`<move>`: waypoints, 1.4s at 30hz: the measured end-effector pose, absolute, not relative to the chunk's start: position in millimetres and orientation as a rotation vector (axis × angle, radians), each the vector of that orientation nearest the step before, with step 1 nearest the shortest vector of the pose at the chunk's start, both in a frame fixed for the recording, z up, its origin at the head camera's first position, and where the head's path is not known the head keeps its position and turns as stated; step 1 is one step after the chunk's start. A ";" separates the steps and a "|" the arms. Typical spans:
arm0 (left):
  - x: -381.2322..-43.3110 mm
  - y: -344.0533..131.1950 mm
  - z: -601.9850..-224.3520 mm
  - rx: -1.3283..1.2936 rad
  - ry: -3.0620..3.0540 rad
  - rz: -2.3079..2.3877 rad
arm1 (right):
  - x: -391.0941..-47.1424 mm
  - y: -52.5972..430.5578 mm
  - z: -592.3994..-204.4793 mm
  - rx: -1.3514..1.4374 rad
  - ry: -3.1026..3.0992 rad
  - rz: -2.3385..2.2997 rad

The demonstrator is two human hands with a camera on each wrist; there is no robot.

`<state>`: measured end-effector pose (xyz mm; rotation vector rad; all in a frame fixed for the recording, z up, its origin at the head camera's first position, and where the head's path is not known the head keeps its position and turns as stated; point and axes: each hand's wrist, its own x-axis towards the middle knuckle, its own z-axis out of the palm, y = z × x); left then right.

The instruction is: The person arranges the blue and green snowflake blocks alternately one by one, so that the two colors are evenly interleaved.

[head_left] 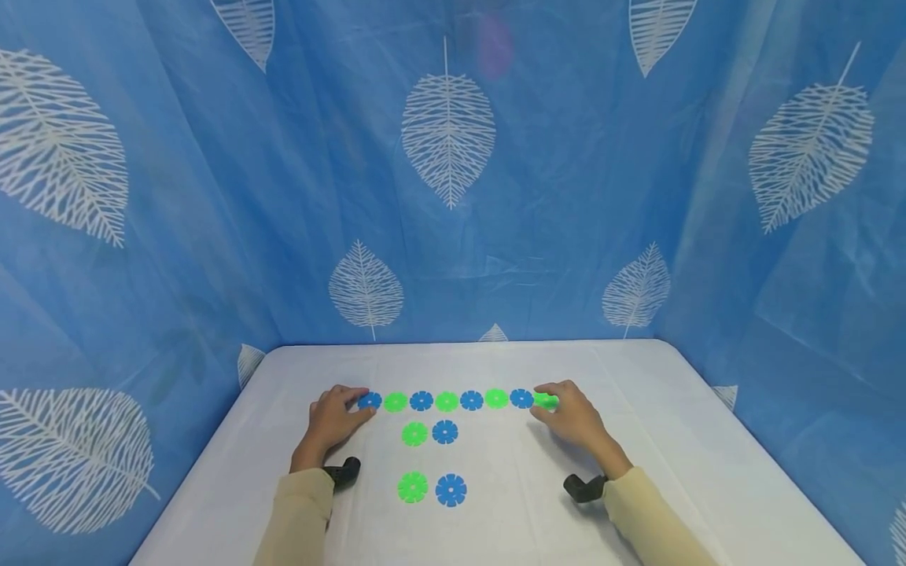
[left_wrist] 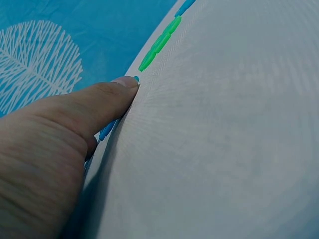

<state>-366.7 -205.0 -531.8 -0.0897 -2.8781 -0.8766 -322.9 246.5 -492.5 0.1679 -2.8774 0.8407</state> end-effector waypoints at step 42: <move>-365.1 -205.4 -527.1 -0.108 -2.885 -0.847 | -288.0 168.8 -477.2 0.467 -2.651 1.439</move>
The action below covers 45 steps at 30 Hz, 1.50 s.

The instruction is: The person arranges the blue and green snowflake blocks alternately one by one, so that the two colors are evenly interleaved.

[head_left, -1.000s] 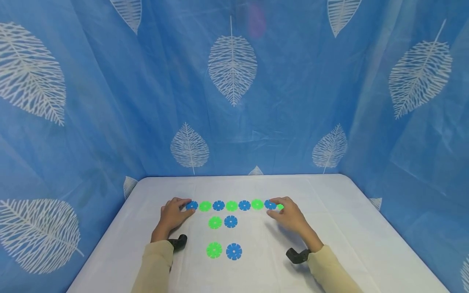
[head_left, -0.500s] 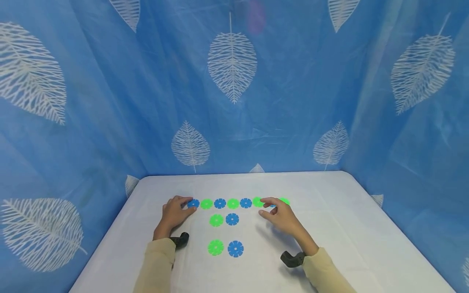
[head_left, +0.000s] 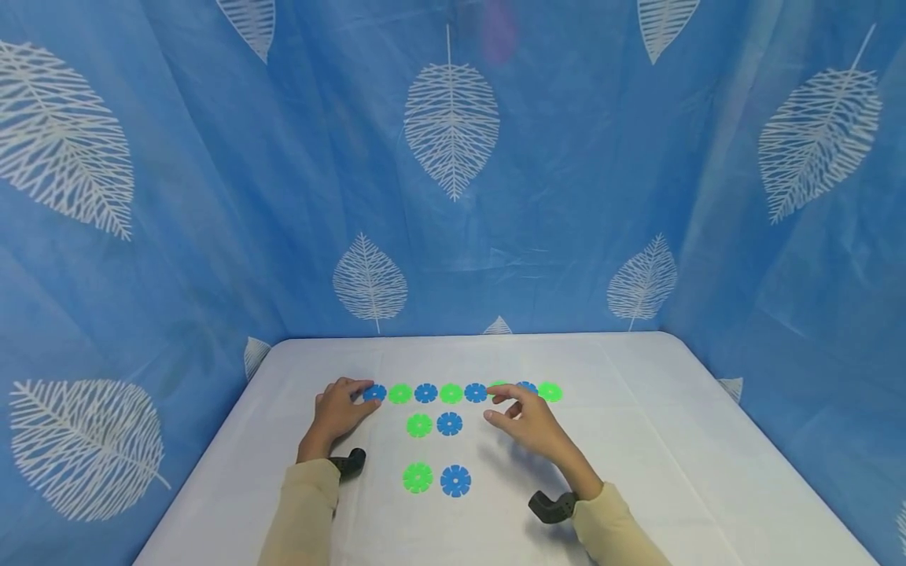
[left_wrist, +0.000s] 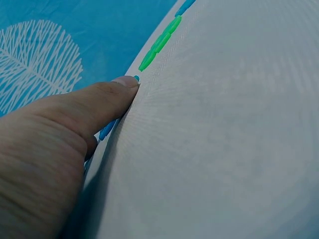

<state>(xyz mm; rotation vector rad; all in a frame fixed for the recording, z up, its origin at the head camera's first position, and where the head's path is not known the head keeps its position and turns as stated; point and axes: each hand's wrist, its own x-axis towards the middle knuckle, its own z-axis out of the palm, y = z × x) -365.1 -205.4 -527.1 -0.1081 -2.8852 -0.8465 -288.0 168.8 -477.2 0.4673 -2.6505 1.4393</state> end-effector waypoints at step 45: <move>-365.2 -208.7 -529.7 -0.145 -2.855 -0.896 | -255.7 130.7 -503.7 0.935 -2.857 1.347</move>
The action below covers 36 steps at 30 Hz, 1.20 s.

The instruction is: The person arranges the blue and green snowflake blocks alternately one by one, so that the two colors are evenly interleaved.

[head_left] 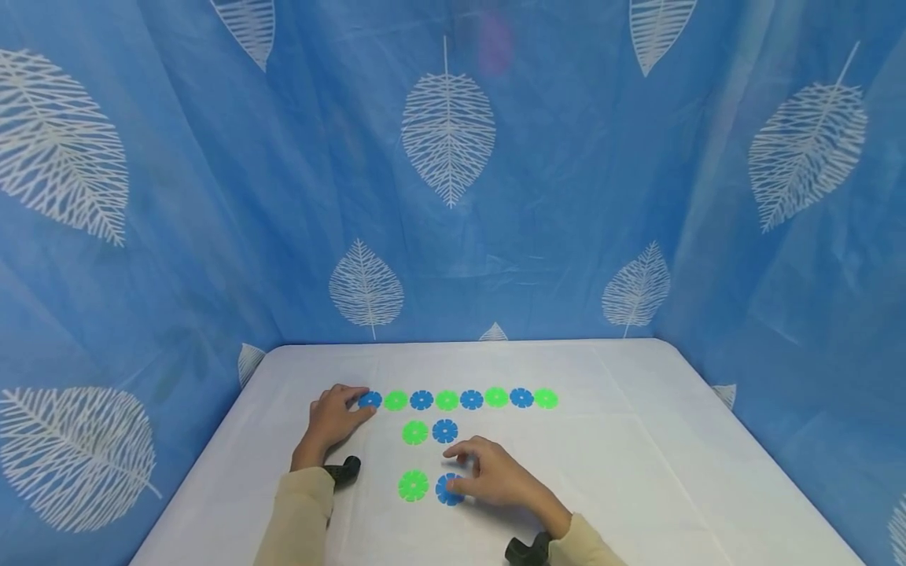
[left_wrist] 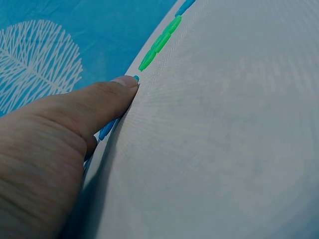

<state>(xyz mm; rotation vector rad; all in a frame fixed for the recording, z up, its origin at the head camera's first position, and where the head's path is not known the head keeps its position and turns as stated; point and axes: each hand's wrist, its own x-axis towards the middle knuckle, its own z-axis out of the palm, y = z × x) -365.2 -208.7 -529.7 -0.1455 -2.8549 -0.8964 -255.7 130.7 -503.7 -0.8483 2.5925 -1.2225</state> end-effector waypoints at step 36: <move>-362.6 -206.2 -530.2 -0.148 -2.828 -0.882 | -251.5 130.1 -506.1 -0.886 2.685 -0.938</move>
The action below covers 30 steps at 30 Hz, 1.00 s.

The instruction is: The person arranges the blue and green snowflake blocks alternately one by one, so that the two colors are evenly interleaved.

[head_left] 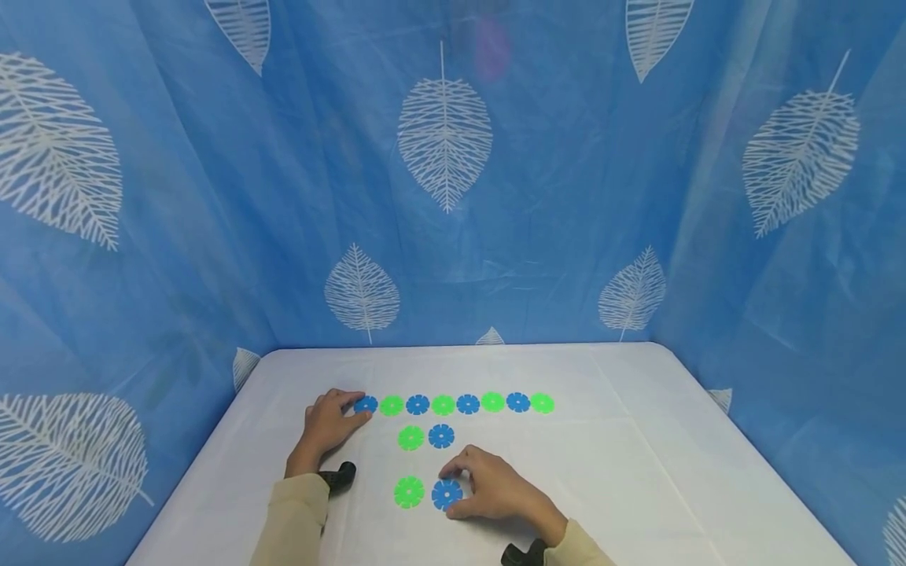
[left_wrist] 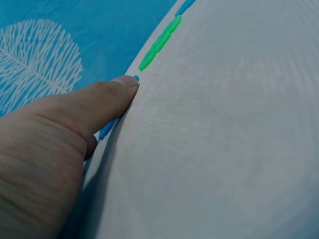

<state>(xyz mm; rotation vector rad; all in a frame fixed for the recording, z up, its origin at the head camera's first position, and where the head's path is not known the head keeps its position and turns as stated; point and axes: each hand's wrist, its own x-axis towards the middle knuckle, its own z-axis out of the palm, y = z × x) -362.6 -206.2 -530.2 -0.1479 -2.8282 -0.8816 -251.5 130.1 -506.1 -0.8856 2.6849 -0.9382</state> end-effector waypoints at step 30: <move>-363.9 -205.1 -532.1 -0.095 -2.874 -0.860 | -251.1 128.1 -511.0 -0.911 2.784 -0.851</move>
